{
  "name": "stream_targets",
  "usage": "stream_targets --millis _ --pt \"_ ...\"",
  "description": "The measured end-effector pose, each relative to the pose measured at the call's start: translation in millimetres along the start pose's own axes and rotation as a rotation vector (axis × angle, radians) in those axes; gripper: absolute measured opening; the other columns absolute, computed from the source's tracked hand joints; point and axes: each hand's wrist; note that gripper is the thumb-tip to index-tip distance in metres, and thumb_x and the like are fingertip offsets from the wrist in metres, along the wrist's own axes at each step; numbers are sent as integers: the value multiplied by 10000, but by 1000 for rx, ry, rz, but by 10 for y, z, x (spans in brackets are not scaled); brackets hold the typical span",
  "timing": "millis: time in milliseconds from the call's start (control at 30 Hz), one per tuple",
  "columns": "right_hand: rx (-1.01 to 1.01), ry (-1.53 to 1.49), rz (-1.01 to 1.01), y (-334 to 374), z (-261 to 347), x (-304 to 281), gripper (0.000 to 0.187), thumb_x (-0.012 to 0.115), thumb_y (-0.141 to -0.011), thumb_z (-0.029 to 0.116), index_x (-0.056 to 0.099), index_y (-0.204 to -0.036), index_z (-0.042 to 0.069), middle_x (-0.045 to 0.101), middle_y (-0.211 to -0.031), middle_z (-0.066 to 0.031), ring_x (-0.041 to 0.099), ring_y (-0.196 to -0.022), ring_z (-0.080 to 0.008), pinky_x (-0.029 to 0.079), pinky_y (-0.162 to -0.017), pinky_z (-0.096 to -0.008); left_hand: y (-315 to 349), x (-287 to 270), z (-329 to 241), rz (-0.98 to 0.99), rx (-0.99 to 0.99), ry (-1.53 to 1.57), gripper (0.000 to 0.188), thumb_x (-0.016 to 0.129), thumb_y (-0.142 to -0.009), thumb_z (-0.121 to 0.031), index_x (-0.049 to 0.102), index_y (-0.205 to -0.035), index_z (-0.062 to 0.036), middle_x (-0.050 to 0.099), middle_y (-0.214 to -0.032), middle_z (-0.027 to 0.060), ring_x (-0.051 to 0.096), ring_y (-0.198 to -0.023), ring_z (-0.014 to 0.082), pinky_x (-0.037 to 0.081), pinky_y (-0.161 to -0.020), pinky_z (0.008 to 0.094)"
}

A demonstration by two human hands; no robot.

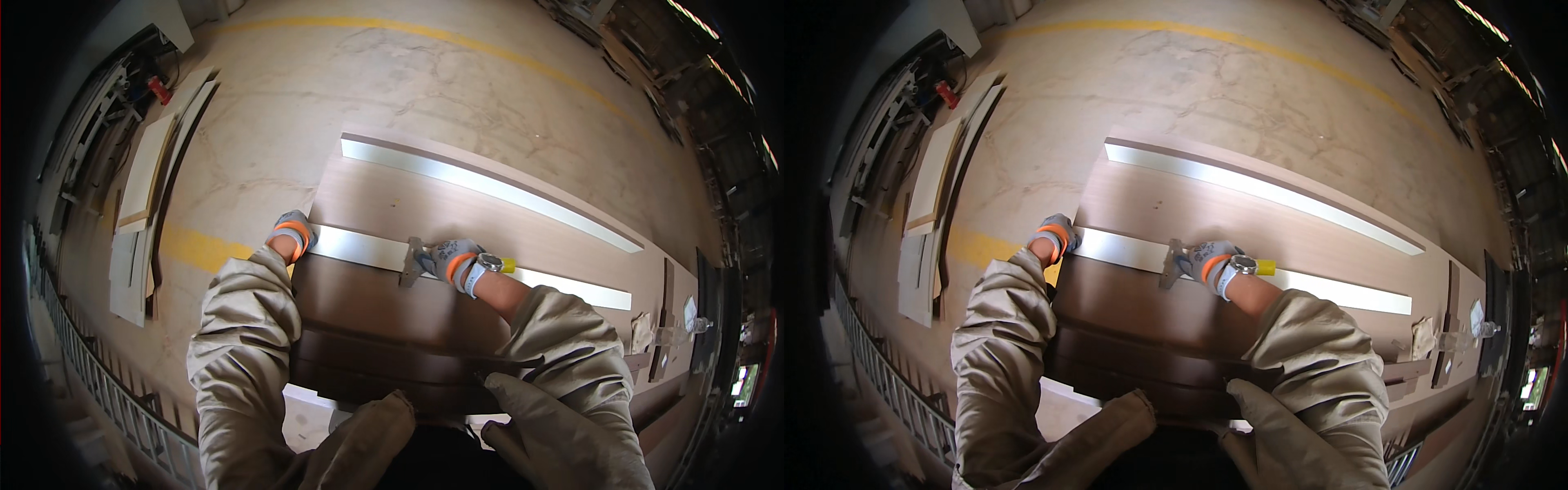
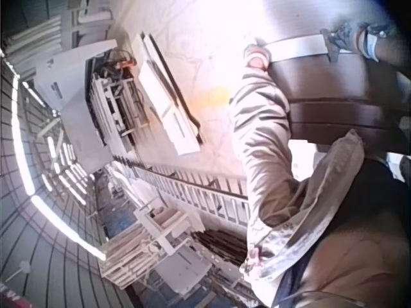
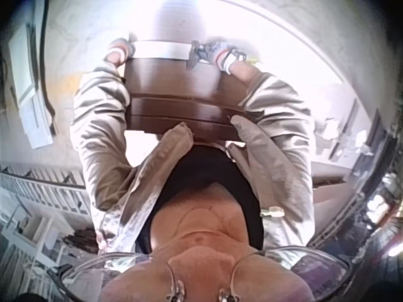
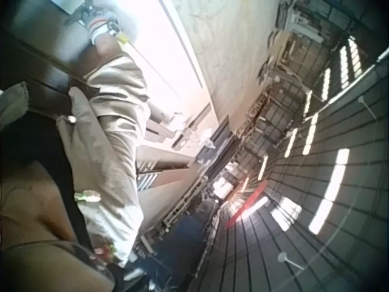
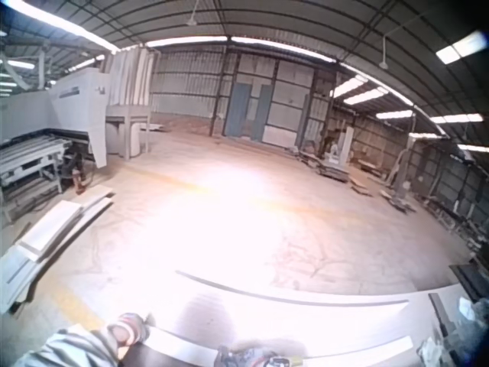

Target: Scraping excess material and cleaning the surfaces/edges of wood panels using a putty knife and a cloth.

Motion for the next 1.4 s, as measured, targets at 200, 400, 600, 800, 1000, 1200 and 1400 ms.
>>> stream_targets --millis 200,400,600,800,1000,1200,1400 --pt "-37 -88 -114 -252 507 -152 504 294 -918 463 647 -1008 115 660 -956 -89 629 -883 -284 491 -744 -418 -68 15 30 41 14 32 229 599 -727 -204 683 -882 -59 644 -917 177 625 -871 348 501 -705 363" --pt "-167 -120 -270 -465 845 -312 485 301 -913 430 642 -984 94 662 -923 -98 633 -843 -291 490 -719 -417 112 -237 251 139 437 -117 232 517 -806 -220 629 -917 -51 641 -892 171 622 -835 334 492 -696 382" --pt "-99 -122 -254 -727 1285 -543 494 277 -918 436 618 -1021 93 647 -955 -125 624 -847 -309 490 -712 -430 232 -156 339 276 58 840 535 321 -911 -393 539 -551 -63 539 -516 76 485 -486 217 409 -572 348" --pt "-158 -47 -328 -862 1502 -599 521 241 -930 437 553 -1123 68 630 -1005 -134 608 -901 -323 470 -775 -430 405 -393 306 197 159 580 394 374 -892 -343 578 -1023 -33 598 -1035 200 551 -927 372 430 -794 390" --pt "-61 -114 -363 -998 1527 -398 539 237 -930 448 540 -1154 62 620 -1058 -132 585 -970 -323 459 -810 -431 541 -476 303 209 149 536 447 391 -884 -384 553 -1099 -28 572 -1109 203 542 -995 377 436 -837 383" --pt "93 -624 -258 -980 1335 -522 613 271 -915 501 580 -947 -27 626 -837 -152 631 -657 -271 490 -701 -400 384 -336 549 -126 60 671 601 390 -856 -501 573 -1083 25 603 -1018 221 577 -827 338 436 -776 375" --pt "153 -1160 14 -452 350 -371 458 483 -845 480 579 -764 41 574 -625 -79 547 -492 -187 415 -458 -326 599 -382 498 -131 -89 649 494 604 -733 -359 605 -1087 -14 636 -990 176 619 -744 243 480 -660 309"
Point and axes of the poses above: each hand's wrist, its own y-axis away from the middle knuckle, its own x-axis out of the palm, z = x × y
